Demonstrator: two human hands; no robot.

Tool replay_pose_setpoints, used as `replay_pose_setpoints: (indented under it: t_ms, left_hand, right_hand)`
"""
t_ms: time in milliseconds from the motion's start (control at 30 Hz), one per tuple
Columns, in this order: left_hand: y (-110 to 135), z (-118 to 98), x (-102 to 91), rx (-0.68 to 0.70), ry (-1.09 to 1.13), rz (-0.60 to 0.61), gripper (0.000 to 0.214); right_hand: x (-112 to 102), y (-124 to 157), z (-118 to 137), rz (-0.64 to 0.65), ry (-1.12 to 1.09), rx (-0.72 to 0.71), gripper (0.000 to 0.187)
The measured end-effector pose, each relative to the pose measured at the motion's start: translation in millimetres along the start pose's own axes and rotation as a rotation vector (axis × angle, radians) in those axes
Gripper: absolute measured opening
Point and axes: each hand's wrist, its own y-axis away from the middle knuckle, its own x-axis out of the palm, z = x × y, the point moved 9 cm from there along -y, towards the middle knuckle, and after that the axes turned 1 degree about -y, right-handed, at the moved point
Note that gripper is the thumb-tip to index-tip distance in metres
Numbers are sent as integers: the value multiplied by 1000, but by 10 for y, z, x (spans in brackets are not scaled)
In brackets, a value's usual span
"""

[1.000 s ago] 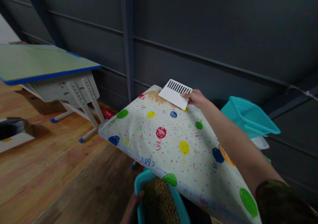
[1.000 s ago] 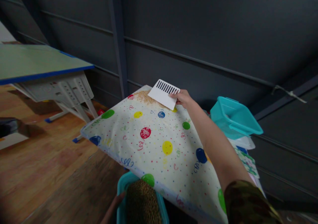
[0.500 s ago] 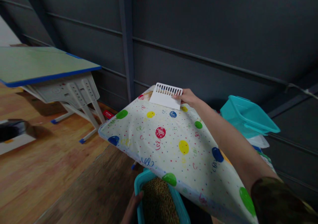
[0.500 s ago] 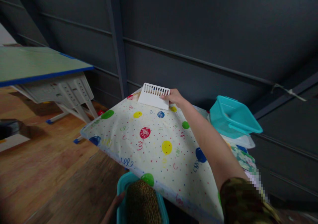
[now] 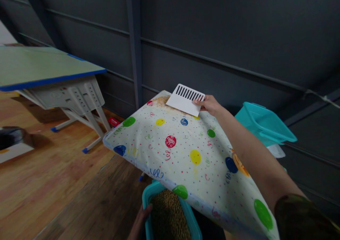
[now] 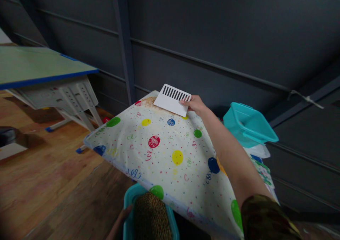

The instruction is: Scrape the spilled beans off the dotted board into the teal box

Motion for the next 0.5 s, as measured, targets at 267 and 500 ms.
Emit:
replay_pose_setpoints:
  t_ms: [267,500]
  left_hand:
    - [-75,-263,185,61,-76,-22,103]
    - [-55,-327,208,64,-107,-37,98]
  right_hand:
    - [29,-27,-77,-8,23,33,30]
    - [-133,-15,-31,-69,-8,15,29]
